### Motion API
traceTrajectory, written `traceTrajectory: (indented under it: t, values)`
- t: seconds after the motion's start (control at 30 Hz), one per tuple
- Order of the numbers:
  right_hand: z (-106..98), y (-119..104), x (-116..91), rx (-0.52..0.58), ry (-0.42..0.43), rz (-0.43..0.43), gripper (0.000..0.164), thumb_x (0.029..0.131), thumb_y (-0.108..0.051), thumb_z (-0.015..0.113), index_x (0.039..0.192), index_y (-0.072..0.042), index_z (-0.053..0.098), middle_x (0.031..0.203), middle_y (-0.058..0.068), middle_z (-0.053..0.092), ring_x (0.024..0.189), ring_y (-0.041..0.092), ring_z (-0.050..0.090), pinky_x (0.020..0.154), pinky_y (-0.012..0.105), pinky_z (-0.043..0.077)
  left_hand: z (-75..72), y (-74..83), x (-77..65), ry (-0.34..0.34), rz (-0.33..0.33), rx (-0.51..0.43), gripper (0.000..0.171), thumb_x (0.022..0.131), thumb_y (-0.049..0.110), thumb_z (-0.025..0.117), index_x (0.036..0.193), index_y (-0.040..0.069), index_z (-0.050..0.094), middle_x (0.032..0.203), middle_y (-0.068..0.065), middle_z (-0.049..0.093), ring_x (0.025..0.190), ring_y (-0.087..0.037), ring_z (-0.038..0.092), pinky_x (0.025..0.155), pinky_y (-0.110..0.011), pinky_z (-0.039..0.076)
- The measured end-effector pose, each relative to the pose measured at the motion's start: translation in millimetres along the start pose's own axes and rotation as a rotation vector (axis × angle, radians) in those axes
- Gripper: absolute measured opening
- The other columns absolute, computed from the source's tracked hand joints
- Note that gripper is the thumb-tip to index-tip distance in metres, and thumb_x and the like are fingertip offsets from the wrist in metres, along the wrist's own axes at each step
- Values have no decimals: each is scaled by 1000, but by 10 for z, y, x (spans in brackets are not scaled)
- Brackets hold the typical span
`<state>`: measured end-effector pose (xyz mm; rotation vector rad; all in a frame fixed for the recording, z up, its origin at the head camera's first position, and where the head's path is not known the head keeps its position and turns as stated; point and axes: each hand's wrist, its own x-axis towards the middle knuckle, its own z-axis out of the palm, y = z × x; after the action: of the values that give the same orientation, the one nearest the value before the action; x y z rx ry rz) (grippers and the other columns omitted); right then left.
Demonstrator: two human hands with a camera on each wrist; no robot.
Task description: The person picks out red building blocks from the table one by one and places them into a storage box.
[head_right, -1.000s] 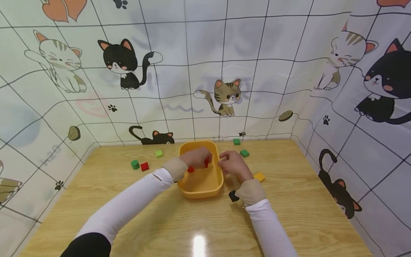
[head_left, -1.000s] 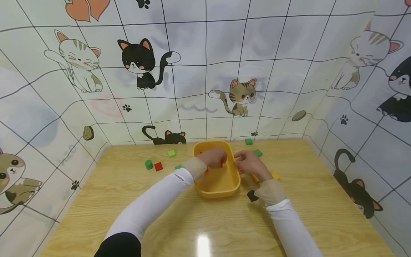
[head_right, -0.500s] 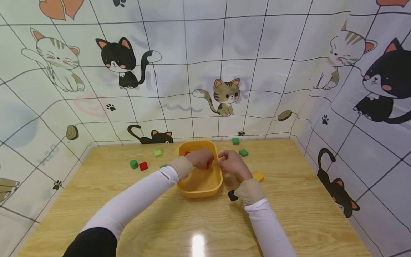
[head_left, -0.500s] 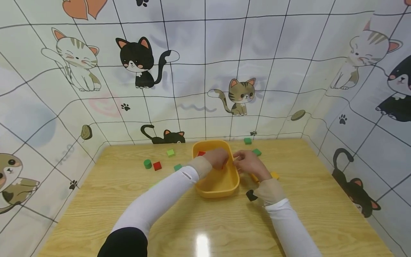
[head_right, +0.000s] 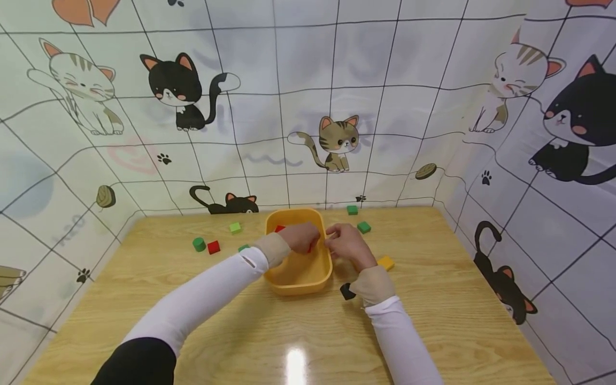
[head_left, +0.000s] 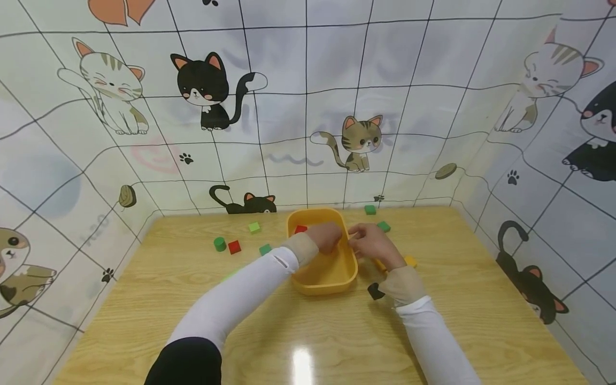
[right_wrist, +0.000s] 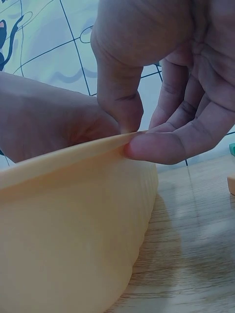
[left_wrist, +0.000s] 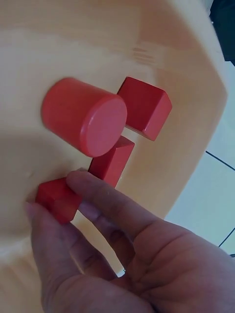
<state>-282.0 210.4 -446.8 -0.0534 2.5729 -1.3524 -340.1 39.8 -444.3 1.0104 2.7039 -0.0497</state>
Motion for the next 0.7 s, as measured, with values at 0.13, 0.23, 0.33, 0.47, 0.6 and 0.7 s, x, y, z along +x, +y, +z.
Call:
traceTrajectory:
  t: [0.13, 0.23, 0.33, 0.47, 0.6, 0.7]
  values:
    - [-5, -3, 1, 3, 0, -5, 44, 101, -9, 60, 142, 5, 58, 118, 24, 68, 87, 25, 75, 83, 43, 66, -46, -3, -52, -15, 9, -20, 13, 96, 10, 71, 110, 10, 73, 101, -3, 70, 88, -19, 61, 82, -29, 55]
    - [-5, 3, 6, 5, 0, -2, 44, 101, -11, 60, 142, 4, 59, 118, 23, 69, 87, 25, 75, 84, 43, 66, -94, -18, -98, -37, 22, -79, 30, 94, 12, 74, 124, 10, 74, 115, -4, 74, 94, -18, 62, 87, -30, 56]
    - [-4, 9, 11, 3, 1, -7, 44, 101, -12, 61, 142, 4, 59, 118, 23, 69, 87, 24, 75, 83, 42, 66, -143, -43, -131, -51, 24, -140, 47, 90, 17, 79, 136, 14, 71, 128, -3, 73, 99, -17, 63, 92, -32, 56]
    - [-11, 13, 17, 5, 5, -11, 43, 101, -11, 61, 142, 5, 59, 118, 24, 70, 85, 23, 75, 82, 42, 66, -197, -70, -162, -49, 40, -183, 62, 85, 28, 87, 142, 17, 67, 135, -4, 71, 107, -17, 62, 99, -35, 55]
    - [-9, 7, 21, 1, 0, 0, 43, 102, -11, 61, 142, 5, 58, 118, 24, 69, 86, 22, 74, 83, 42, 66, -234, -104, -209, -33, 45, -195, 72, 84, 38, 90, 147, 14, 63, 138, -7, 69, 115, -20, 61, 105, -37, 53]
    - [-5, -3, 24, 0, -3, 7, 44, 102, -11, 61, 143, 5, 58, 118, 23, 69, 86, 23, 74, 83, 42, 66, -270, -146, -257, -8, 13, -188, 80, 85, 45, 88, 152, 15, 57, 143, -9, 66, 127, -26, 59, 112, -41, 50]
